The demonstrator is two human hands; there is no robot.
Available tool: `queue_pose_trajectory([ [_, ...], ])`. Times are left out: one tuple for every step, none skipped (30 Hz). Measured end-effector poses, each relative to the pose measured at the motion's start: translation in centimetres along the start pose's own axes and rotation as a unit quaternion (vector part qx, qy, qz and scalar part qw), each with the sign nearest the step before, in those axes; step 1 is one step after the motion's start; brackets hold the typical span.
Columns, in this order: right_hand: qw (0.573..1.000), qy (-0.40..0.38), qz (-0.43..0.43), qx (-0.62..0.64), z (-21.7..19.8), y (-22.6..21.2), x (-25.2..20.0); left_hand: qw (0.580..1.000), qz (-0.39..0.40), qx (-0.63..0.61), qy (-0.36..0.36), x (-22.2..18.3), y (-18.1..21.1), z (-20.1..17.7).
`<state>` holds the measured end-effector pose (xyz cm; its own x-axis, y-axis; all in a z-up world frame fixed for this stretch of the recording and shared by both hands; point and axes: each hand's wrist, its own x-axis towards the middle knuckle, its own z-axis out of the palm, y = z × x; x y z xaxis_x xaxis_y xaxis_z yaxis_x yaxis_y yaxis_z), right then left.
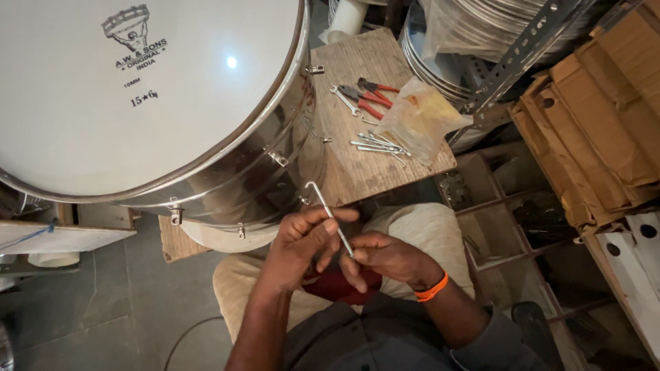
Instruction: The person assembles a drum by inserting metal rods into the side brackets of the drum shell and then tightening them to secure the drum head.
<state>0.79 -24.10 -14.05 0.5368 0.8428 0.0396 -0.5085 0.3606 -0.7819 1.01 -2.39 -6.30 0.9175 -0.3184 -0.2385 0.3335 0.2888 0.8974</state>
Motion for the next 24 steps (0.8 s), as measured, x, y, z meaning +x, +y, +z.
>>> queue_pose_trajectory([
  [1.0,-0.002,-0.01,0.002,0.0,-0.1,0.0,1.0,0.011,0.001,0.004,0.0,-0.2,-0.1],
  [1.0,0.001,-0.003,-0.006,0.0,-0.2,0.1,0.998,0.052,0.014,0.021,0.2,-0.7,-0.2],
  [1.0,0.004,0.003,-0.014,-0.1,-0.3,0.3,0.995,0.092,0.028,0.037,0.4,-1.3,-0.2],
  [1.0,0.008,0.01,-0.022,-0.1,-0.4,0.3,0.989,0.131,0.041,0.053,0.5,-1.8,-0.4],
  [0.999,0.008,0.009,-0.03,0.0,-0.5,0.4,0.991,0.12,0.036,0.054,0.6,-1.9,-0.5],
  [0.999,0.008,0.008,-0.038,0.2,-0.6,0.4,0.992,0.108,0.03,0.056,0.7,-1.9,-0.5],
  [0.999,0.008,0.007,-0.047,0.2,-0.8,0.4,0.993,0.098,0.024,0.056,0.8,-1.6,-0.3],
  [0.999,0.008,0.005,-0.037,0.3,-0.9,0.5,0.998,0.064,-0.006,0.028,0.9,-1.1,-0.2],
  [1.0,0.009,0.004,-0.026,0.5,-0.9,0.5,0.999,0.028,-0.037,0.003,0.5,-0.6,-0.3],
  [1.0,0.009,0.004,-0.015,0.7,-0.9,0.4,0.997,-0.008,-0.069,-0.021,0.3,-0.2,-0.2],
  [1.0,0.014,0.002,-0.012,0.8,-0.8,0.4,0.999,0.006,-0.048,-0.01,0.3,-0.2,-0.1],
  [1.0,0.018,0.001,-0.009,0.7,-0.8,0.5,0.999,0.02,-0.028,0.002,0.3,-0.3,-0.1],
  [1.0,0.023,-0.001,-0.007,0.7,-0.7,0.4,0.999,0.034,-0.008,0.013,0.4,-0.7,-0.2],
  [1.0,0.015,-0.004,-0.003,0.5,-0.7,0.4,0.997,0.067,-0.001,0.031,0.6,-1.1,-0.2],
  [1.0,0.008,-0.007,0.0,0.3,-0.6,0.4,0.994,0.1,0.007,0.049,0.9,-1.5,-0.3],
  [1.0,0.001,-0.011,0.004,0.2,-0.5,0.3,0.989,0.133,0.014,0.067,1.0,-1.8,-0.3],
  [1.0,0.002,-0.004,0.004,0.1,-0.4,0.3,0.992,0.112,0.002,0.052,1.1,-1.7,-0.4],
  [1.0,0.002,0.003,0.004,0.0,-0.4,0.2,0.995,0.09,-0.01,0.038,1.0,-1.5,-0.3],
  [1.0,0.004,0.009,0.005,-0.1,-0.4,0.1,0.997,0.068,-0.022,0.024,0.8,-1.1,-0.3],
  [1.0,-0.005,0.0,0.014,-0.3,-0.4,0.2,0.998,0.053,-0.025,0.004,0.8,-0.7,-0.3],
  [1.0,-0.013,-0.006,0.025,-0.3,-0.2,0.3,0.999,0.034,-0.03,-0.014,0.7,-0.5,-0.3],
  [0.999,-0.021,-0.012,0.037,-0.3,0.0,0.3,0.999,0.015,-0.035,-0.031,0.5,-0.4,-0.4],
  [1.0,-0.013,-0.008,0.025,-0.3,0.0,0.3,0.999,0.049,-0.016,-0.016,0.5,-0.6,-0.4],
  [1.0,-0.004,-0.004,0.013,-0.3,0.0,0.2,0.997,0.083,0.003,0.001,0.4,-0.9,-0.4],
])
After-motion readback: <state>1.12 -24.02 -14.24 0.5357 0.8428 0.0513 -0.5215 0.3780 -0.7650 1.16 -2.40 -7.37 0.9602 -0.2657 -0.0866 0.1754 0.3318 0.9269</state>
